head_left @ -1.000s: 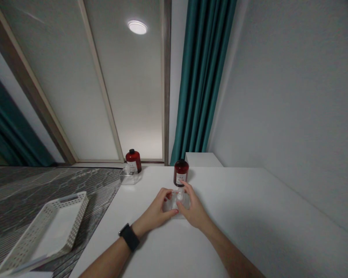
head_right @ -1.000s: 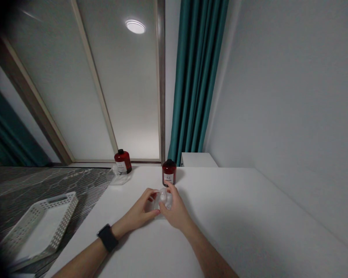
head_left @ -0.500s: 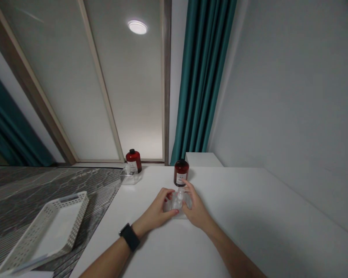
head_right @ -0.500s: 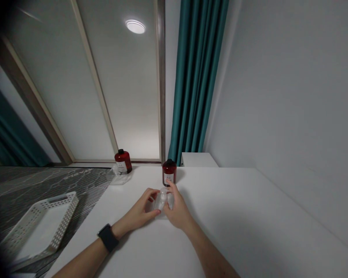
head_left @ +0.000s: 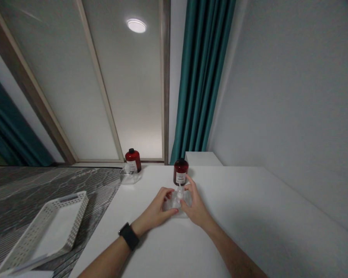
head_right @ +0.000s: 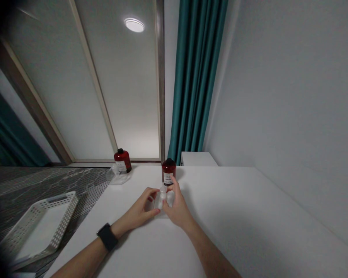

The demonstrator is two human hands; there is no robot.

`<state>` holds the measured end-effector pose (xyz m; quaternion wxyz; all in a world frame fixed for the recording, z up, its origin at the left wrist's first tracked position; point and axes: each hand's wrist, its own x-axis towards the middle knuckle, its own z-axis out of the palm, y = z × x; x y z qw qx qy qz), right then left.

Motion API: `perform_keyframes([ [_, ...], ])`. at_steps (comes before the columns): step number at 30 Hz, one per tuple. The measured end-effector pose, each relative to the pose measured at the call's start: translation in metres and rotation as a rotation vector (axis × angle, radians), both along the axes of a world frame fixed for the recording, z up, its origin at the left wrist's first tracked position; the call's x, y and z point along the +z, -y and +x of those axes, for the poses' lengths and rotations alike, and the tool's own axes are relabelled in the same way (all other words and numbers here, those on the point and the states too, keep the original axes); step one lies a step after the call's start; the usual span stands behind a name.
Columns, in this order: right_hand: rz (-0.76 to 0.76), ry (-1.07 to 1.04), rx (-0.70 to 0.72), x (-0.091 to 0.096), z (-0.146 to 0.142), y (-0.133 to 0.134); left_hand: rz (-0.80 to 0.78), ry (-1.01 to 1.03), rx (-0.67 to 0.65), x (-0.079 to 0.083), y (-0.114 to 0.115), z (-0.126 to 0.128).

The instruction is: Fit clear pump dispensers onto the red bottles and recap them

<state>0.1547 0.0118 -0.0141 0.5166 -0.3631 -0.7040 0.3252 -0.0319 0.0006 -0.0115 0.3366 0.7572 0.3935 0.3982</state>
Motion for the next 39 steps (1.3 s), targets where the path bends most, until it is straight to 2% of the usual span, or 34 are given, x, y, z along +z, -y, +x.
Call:
perform_keyframes([
  [4,-0.088,-0.015,0.029,0.0,-0.007,0.003,0.013,-0.004,-0.019,0.002,0.0,0.001],
  [10,-0.05,0.019,-0.157,-0.001,-0.01,0.003,0.015,-0.02,-0.018,0.001,0.0,0.0],
  [18,-0.064,-0.015,-0.012,0.0,-0.005,0.005,0.003,-0.017,-0.011,0.0,-0.001,-0.001],
  [25,0.037,0.11,-0.069,0.005,-0.005,0.004,0.004,-0.012,-0.013,0.0,-0.001,0.0],
  [32,0.072,-0.02,-0.136,0.004,-0.006,0.002,0.01,-0.018,-0.001,-0.001,-0.001,-0.001],
  [39,0.065,-0.043,-0.214,0.014,0.0,0.003,-0.005,-0.021,0.008,-0.001,0.0,-0.001],
])
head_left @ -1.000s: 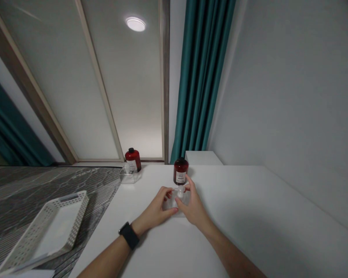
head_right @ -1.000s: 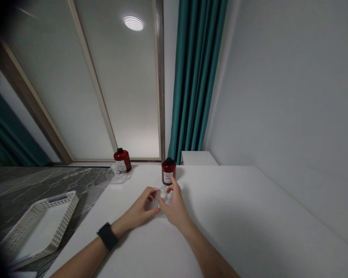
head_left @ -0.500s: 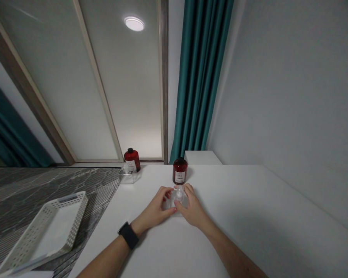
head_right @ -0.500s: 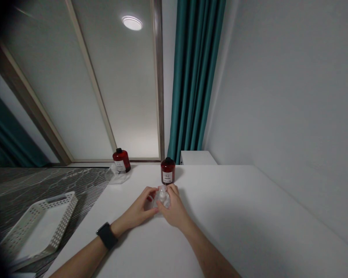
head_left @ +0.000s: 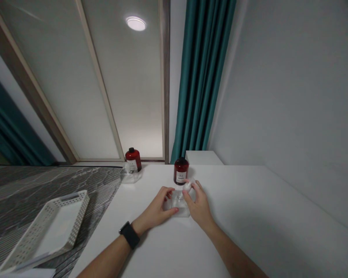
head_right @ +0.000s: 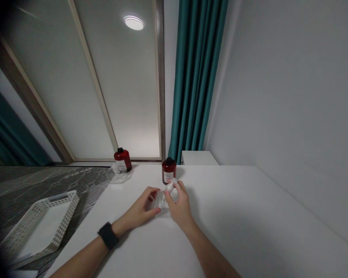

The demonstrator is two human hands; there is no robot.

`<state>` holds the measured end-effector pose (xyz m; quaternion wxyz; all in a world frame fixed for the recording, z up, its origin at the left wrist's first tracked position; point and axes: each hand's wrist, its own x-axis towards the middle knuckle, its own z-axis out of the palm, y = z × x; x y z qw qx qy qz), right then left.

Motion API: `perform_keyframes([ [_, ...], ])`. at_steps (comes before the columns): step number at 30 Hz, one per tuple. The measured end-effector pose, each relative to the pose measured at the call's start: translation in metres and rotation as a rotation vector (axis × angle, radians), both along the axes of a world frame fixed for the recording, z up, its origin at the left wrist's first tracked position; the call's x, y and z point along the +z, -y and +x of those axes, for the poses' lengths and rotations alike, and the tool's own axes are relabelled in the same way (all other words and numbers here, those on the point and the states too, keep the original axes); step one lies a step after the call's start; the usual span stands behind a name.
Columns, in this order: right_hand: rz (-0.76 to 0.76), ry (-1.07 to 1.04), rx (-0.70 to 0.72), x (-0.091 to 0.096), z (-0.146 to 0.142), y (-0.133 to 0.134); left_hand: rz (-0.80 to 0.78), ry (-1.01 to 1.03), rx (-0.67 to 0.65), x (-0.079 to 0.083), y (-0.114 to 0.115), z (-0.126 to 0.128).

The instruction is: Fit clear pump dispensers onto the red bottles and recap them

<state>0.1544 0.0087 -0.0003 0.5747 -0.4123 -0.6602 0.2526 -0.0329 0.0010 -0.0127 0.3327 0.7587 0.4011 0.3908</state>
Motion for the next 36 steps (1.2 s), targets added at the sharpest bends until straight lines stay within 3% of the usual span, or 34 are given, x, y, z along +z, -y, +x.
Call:
perform_keyframes([
  [14,0.009,-0.08,-0.145,-0.001,0.004,-0.002,0.04,-0.033,-0.021,0.001,0.002,0.001],
  [29,-0.259,-0.33,0.033,-0.002,0.007,-0.013,0.042,-0.041,-0.028,0.001,0.001,0.001],
  [36,-0.268,-0.373,0.015,-0.003,0.01,-0.016,0.052,-0.043,-0.031,-0.002,0.0,0.0],
])
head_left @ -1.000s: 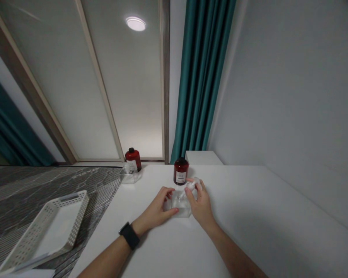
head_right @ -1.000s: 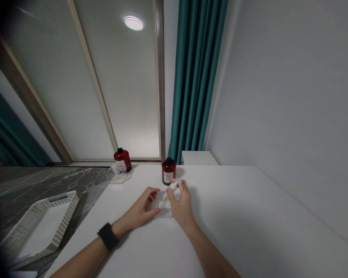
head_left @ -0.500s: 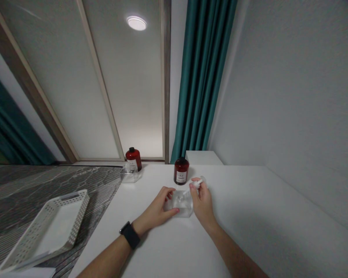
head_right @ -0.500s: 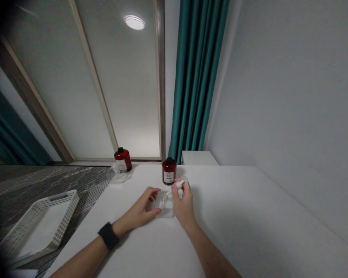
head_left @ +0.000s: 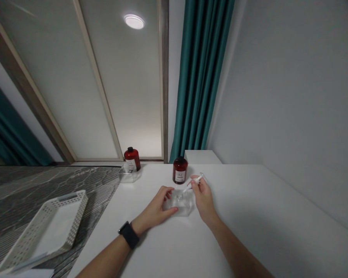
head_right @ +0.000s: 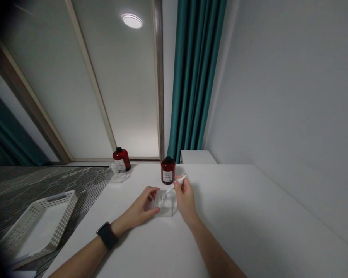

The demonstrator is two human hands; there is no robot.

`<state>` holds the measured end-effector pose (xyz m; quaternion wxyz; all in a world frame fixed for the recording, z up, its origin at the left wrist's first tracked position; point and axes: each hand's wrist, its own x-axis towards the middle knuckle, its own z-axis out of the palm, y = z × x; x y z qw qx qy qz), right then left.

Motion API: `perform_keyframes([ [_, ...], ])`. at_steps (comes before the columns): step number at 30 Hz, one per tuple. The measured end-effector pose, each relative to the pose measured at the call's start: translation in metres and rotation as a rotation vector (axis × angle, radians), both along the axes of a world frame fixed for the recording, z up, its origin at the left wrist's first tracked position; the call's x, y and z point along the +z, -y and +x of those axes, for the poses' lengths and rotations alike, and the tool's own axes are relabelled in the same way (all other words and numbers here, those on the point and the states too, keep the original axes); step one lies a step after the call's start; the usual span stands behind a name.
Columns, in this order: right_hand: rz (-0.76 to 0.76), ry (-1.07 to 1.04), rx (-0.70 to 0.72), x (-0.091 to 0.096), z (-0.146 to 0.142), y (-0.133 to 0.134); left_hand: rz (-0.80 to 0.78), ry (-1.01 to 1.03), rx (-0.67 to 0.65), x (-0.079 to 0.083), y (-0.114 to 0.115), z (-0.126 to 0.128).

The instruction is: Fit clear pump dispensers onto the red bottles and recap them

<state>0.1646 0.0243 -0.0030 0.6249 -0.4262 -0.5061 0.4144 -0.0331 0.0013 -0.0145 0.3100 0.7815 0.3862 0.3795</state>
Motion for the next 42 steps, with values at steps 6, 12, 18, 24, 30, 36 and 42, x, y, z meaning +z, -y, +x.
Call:
perform_keyframes([
  [6,0.015,0.01,0.067,0.0,-0.001,0.0,-0.003,-0.006,-0.006,-0.001,0.001,-0.001],
  [12,0.055,0.018,-0.115,0.008,0.008,-0.001,-0.009,-0.021,-0.003,-0.001,0.001,-0.002],
  [18,0.029,0.059,0.008,0.004,0.002,0.002,0.001,-0.01,-0.011,0.0,0.0,0.0],
  [24,0.01,0.051,0.038,0.004,0.0,0.002,-0.008,-0.009,-0.01,0.0,0.001,0.0],
  [30,0.05,0.034,-0.023,0.004,0.002,0.002,-0.007,-0.016,-0.012,0.001,0.002,-0.001],
  [36,0.023,0.067,0.062,0.0,-0.002,0.003,-0.006,-0.017,0.0,0.0,0.001,0.0],
  [42,-0.007,0.021,0.18,0.008,-0.001,0.005,-0.005,-0.01,0.007,0.002,0.001,0.0],
])
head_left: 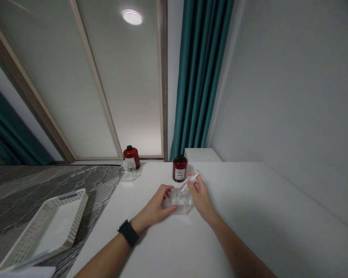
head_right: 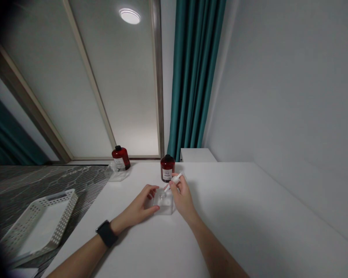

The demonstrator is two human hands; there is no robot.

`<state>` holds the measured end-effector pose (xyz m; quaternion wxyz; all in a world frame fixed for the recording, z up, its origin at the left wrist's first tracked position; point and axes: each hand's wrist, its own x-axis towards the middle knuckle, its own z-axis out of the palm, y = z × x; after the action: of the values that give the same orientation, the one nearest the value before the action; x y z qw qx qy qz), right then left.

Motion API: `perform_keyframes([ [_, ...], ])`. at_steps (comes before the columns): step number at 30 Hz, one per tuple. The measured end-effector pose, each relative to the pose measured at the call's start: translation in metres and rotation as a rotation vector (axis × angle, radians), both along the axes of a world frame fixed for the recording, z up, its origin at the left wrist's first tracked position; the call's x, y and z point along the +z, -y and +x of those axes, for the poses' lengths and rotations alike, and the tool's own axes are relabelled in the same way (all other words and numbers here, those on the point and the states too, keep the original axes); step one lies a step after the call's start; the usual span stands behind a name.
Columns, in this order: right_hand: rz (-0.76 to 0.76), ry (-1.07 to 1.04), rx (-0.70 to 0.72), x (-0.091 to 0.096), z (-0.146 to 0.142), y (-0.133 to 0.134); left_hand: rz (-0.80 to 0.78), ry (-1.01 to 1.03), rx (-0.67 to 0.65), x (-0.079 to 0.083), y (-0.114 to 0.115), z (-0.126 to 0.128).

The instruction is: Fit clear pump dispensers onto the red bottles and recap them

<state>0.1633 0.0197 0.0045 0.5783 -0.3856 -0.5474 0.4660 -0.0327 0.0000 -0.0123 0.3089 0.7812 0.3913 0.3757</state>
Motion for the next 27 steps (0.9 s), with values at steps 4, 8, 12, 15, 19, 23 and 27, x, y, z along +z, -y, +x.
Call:
perform_keyframes([
  [4,-0.006,0.017,0.047,0.002,0.001,0.001,0.007,0.006,0.003,0.0,0.0,0.0],
  [8,0.0,-0.004,0.04,0.005,0.004,0.001,0.016,-0.001,-0.008,-0.002,-0.001,-0.001],
  [12,0.035,-0.026,-0.136,0.009,0.011,-0.004,0.014,-0.014,-0.006,-0.002,-0.001,-0.001],
  [15,0.057,0.002,-0.238,0.006,0.018,-0.012,0.01,-0.012,-0.005,-0.003,-0.001,-0.001],
  [19,0.074,0.252,-0.275,-0.011,0.028,-0.025,0.014,-0.005,0.006,-0.003,-0.001,-0.001],
  [23,0.08,0.544,-0.255,-0.026,0.038,-0.033,0.009,-0.005,0.01,-0.002,-0.001,-0.001],
  [27,0.059,0.775,-0.285,-0.03,0.05,-0.038,0.012,0.001,0.009,-0.003,-0.002,-0.001],
])
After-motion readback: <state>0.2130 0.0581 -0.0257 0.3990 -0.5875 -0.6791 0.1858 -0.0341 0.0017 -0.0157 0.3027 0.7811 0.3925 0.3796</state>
